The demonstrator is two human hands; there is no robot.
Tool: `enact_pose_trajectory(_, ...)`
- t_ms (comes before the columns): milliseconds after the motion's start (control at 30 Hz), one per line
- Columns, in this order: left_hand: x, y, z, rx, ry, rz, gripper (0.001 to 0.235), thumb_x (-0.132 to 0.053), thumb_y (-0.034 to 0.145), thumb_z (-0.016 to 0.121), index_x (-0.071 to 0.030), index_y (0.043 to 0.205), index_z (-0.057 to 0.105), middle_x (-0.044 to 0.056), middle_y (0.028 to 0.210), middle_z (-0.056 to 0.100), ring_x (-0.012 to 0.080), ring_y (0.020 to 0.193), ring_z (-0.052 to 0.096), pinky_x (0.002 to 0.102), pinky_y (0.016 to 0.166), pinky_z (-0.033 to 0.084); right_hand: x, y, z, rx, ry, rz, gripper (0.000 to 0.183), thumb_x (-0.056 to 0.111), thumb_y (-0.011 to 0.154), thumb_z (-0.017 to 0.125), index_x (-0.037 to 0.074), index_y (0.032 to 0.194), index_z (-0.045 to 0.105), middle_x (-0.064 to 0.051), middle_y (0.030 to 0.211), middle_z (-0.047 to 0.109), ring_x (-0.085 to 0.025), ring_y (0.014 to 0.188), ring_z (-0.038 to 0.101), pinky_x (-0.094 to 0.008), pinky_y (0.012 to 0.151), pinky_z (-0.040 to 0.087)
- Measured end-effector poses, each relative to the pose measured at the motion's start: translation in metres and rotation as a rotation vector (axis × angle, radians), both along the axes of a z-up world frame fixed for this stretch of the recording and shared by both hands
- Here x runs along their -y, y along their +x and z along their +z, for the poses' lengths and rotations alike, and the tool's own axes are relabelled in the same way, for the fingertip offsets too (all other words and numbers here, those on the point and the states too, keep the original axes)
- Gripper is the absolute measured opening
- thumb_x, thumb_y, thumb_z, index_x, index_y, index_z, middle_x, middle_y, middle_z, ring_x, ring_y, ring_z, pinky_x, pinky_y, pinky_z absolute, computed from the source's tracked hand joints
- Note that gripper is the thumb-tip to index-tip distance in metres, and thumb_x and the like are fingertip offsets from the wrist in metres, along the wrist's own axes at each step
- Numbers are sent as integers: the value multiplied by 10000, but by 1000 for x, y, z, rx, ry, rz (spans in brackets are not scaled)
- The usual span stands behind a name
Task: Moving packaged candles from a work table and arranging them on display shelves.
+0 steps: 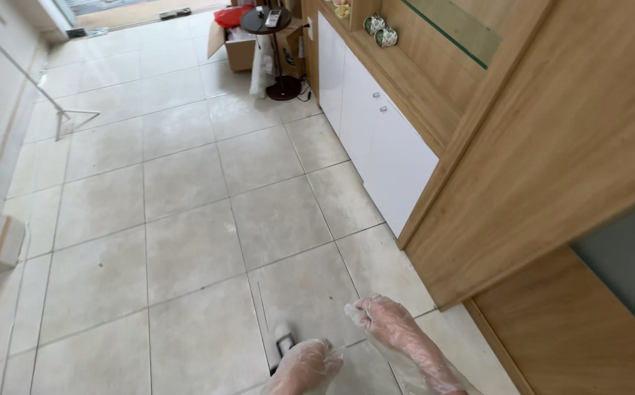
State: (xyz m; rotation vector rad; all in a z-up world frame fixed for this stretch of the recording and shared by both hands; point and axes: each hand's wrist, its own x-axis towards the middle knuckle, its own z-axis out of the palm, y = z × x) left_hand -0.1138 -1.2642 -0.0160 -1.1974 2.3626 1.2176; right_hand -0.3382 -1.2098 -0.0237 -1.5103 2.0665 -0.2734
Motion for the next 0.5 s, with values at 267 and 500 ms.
enact_pose_trajectory(267, 238, -49, 6, -84, -135, -108, 356, -365, 893, 684, -83, 1110, 700, 183, 1027, 723, 372, 1029, 672, 439, 911, 531, 204, -30, 21, 18, 71, -156, 336, 376, 982, 641, 155, 1232, 680, -63, 1219, 680, -263, 1148, 641, -372, 1020, 502)
enact_pose_trajectory(500, 415, -122, 13, -15, -217, -324, 430, -397, 955, 666, -61, 1220, 620, 210, 1000, 726, 361, 992, 700, 468, 863, 554, 348, -81, 38, 58, 116, -397, 349, 298, 987, 588, 212, 1323, 628, 10, 1344, 633, -195, 1186, 641, -333, 1070, 488)
